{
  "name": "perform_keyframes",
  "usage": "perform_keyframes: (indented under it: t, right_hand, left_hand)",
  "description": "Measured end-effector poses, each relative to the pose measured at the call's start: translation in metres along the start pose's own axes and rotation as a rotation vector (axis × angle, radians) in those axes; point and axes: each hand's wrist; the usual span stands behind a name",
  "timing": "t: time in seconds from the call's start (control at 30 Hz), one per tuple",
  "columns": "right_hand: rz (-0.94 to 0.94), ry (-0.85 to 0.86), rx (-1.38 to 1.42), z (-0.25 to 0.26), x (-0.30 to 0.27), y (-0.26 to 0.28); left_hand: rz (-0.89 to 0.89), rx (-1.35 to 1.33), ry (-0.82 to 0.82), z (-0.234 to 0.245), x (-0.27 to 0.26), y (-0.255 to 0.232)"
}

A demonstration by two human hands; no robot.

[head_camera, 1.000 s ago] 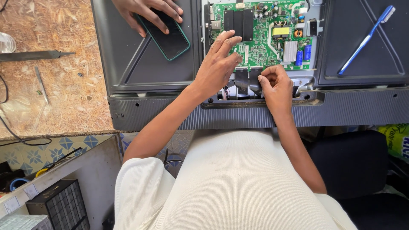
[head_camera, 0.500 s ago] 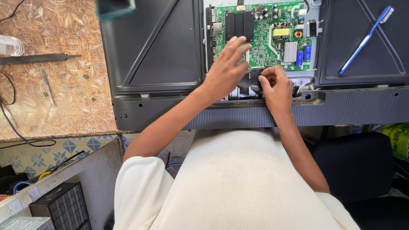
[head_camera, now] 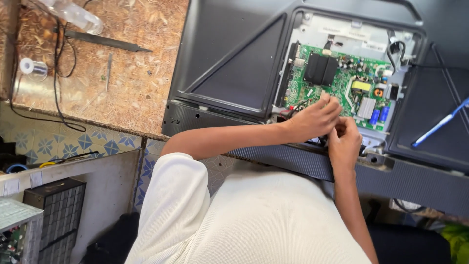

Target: The person cleans the internal components of an open electronic device, likely a television, using a toothbrush and a small piece of paper. They hold a smartphone in their left hand while brushing and wiping the circuit board and surrounding areas with their right hand.

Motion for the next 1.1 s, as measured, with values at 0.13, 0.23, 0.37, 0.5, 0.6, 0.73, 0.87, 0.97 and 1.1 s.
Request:
perform_keyframes:
  t: [0.13, 0.23, 0.37, 0.5, 0.6, 0.73, 0.87, 0.97, 1.1]
  right_hand:
    - [0.016, -0.015, -0.012, -0.004, -0.002, -0.012]
    - [-0.012, -0.007, -0.042, -0.002, -0.001, -0.008]
    - [-0.040, -0.001, 0.028, -0.001, 0.000, -0.002]
    - [-0.058, 0.005, 0.044, -0.001, 0.002, -0.004]
    - [-0.086, 0.027, 0.045, -0.002, 0.002, -0.005]
    - [-0.108, 0.017, 0.074, 0.001, 0.005, 0.010]
    - [-0.106, 0.016, 0.036, 0.002, 0.005, 0.019]
    - [-0.074, 0.038, -0.020, 0.006, 0.003, 0.028]
    - [-0.009, 0.058, -0.063, 0.012, -0.003, 0.041]
  left_hand:
    - [-0.022, 0.096, 0.019, 0.008, 0.009, -0.001]
    - [-0.080, 0.071, -0.003, 0.025, 0.025, 0.004]
    - [-0.112, 0.011, 0.016, 0.028, 0.029, 0.017]
    - [-0.116, -0.049, 0.010, 0.028, 0.022, 0.023]
    - [-0.023, -0.097, 0.117, 0.030, 0.012, 0.022]
    - [0.054, -0.161, 0.166, 0.021, 0.004, 0.026]
    - [0.144, -0.177, 0.195, 0.023, 0.007, 0.026]
    - [0.189, -0.123, 0.220, 0.035, 0.014, 0.019]
    - [0.317, -0.064, 0.313, 0.042, 0.003, 0.003]
Point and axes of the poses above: each hand's wrist, its own x-axis towards the middle knuckle, its own z-axis out of the back of the hand, y = z × x, and after that the axes turned 7 degrees about z, right-handed
